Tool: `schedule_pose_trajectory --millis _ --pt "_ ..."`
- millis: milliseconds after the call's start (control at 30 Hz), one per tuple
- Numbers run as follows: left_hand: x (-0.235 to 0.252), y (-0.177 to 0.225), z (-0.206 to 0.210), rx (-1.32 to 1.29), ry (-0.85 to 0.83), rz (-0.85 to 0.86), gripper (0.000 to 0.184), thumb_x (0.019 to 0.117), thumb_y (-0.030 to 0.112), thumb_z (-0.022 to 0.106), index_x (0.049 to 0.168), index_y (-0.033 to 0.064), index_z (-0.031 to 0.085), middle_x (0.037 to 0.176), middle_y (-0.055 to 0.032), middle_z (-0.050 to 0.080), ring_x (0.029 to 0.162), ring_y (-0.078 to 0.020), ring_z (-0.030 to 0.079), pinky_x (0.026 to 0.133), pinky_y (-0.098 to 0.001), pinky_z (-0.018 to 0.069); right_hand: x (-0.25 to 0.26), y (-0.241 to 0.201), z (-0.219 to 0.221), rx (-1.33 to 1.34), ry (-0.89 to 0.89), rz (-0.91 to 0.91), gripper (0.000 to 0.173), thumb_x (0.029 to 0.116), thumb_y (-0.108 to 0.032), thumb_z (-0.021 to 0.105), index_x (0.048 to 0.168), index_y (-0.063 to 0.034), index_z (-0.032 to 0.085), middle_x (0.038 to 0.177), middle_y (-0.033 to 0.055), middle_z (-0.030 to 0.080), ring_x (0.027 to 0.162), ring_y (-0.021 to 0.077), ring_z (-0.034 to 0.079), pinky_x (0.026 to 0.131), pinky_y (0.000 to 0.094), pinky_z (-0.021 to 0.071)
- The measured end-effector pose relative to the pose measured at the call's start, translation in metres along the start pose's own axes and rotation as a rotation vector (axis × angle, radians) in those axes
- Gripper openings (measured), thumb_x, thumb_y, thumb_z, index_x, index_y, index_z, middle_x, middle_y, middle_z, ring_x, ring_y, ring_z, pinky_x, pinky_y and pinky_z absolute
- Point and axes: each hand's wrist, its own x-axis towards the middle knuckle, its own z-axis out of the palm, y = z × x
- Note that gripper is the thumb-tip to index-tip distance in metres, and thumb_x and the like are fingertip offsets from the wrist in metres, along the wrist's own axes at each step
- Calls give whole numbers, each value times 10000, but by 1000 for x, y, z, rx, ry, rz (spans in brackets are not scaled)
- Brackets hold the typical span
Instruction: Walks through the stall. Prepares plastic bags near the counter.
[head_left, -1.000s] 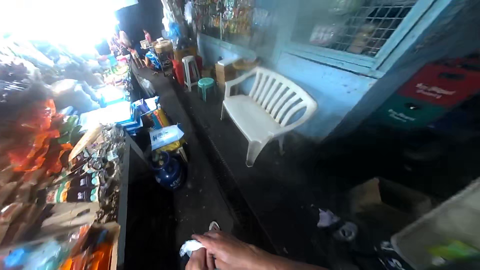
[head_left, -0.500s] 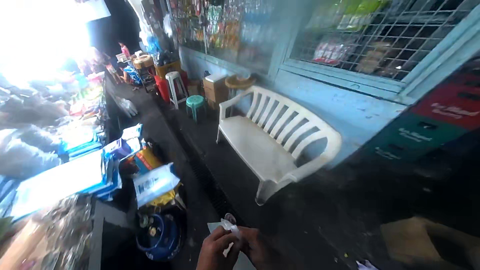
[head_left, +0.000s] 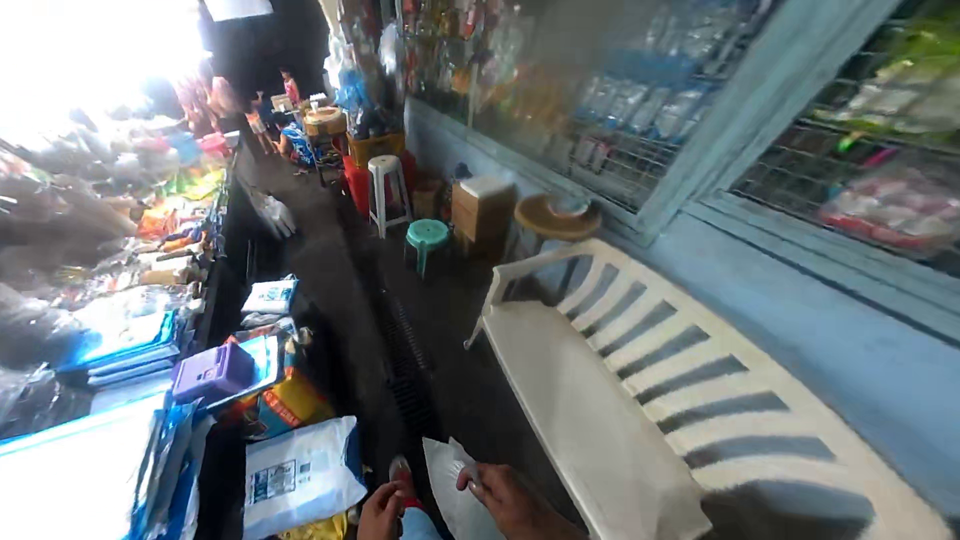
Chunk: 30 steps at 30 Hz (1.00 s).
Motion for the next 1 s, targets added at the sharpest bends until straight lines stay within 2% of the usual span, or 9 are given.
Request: schedule_pose_trajectory --millis 133,233,367,567,633,733,800,900,1000 --pt "140 8 -31 358 -18 -68 324 1023 243 594 1237 20 692 1070 -170 741 986 -295 716 936 -534 557 117 23 -50 217 128 130 285 1029 -83 459 1163 -2 696 973 136 702 875 213 662 828 433 550" --pt "246 46 -53 450 -28 -57 327 1022 281 592 1200 35 715 1046 -173 742 967 -317 720 911 -570 562 209 6 -98 255 385 212 275 996 -43 450 1101 16 697 867 80 647 753 140 579 713 352 503" --pt "373 165 -92 430 -58 -22 341 1035 255 586 1294 53 679 1171 -174 728 1086 -315 702 984 -549 541 315 -9 -180 210 656 117 279 959 -74 444 1027 7 702 840 35 664 736 84 600 692 299 519" --pt "564 297 -146 484 -34 21 350 1059 254 566 1348 73 644 1178 -170 717 1045 -294 702 962 -514 545 444 -35 -320 130 754 -143 260 953 -104 453 990 -48 705 908 -43 696 799 -6 616 739 201 533" --pt "625 308 -160 457 -30 -6 354 1069 253 552 1356 63 632 1191 -177 712 1023 -293 706 939 -508 553 483 -46 -369 144 699 -284 235 988 -171 490 979 -158 725 936 -104 716 843 -26 637 770 178 541" --pt "677 338 -163 471 -209 -176 418 1094 313 514 1404 38 577 1229 -230 669 997 -350 690 881 -537 563 539 -66 -445 245 525 -471 168 1033 -323 582 1063 -340 746 971 -198 722 887 -68 656 816 144 552" --pt "687 380 -149 463 -396 -300 445 1103 321 493 1443 39 547 1321 -254 623 1111 -390 645 946 -569 513 580 -82 -492 355 374 -573 155 1029 -306 612 1095 -337 749 961 -209 727 878 -81 660 824 137 551" --pt "734 386 -123 535 -587 -288 433 1088 334 519 1383 29 605 1303 -216 655 1182 -326 637 1043 -516 481 642 -115 -552 508 127 -603 143 1030 -284 617 1084 -283 749 944 -192 725 887 -77 658 832 141 540" --pt "827 389 -121 627 -476 -154 450 1041 356 594 1368 48 629 1250 -221 690 1178 -362 660 1064 -563 489 741 -115 -589 728 -189 -604 157 1035 -295 612 1077 -204 732 925 -114 718 863 -13 670 791 182 556"
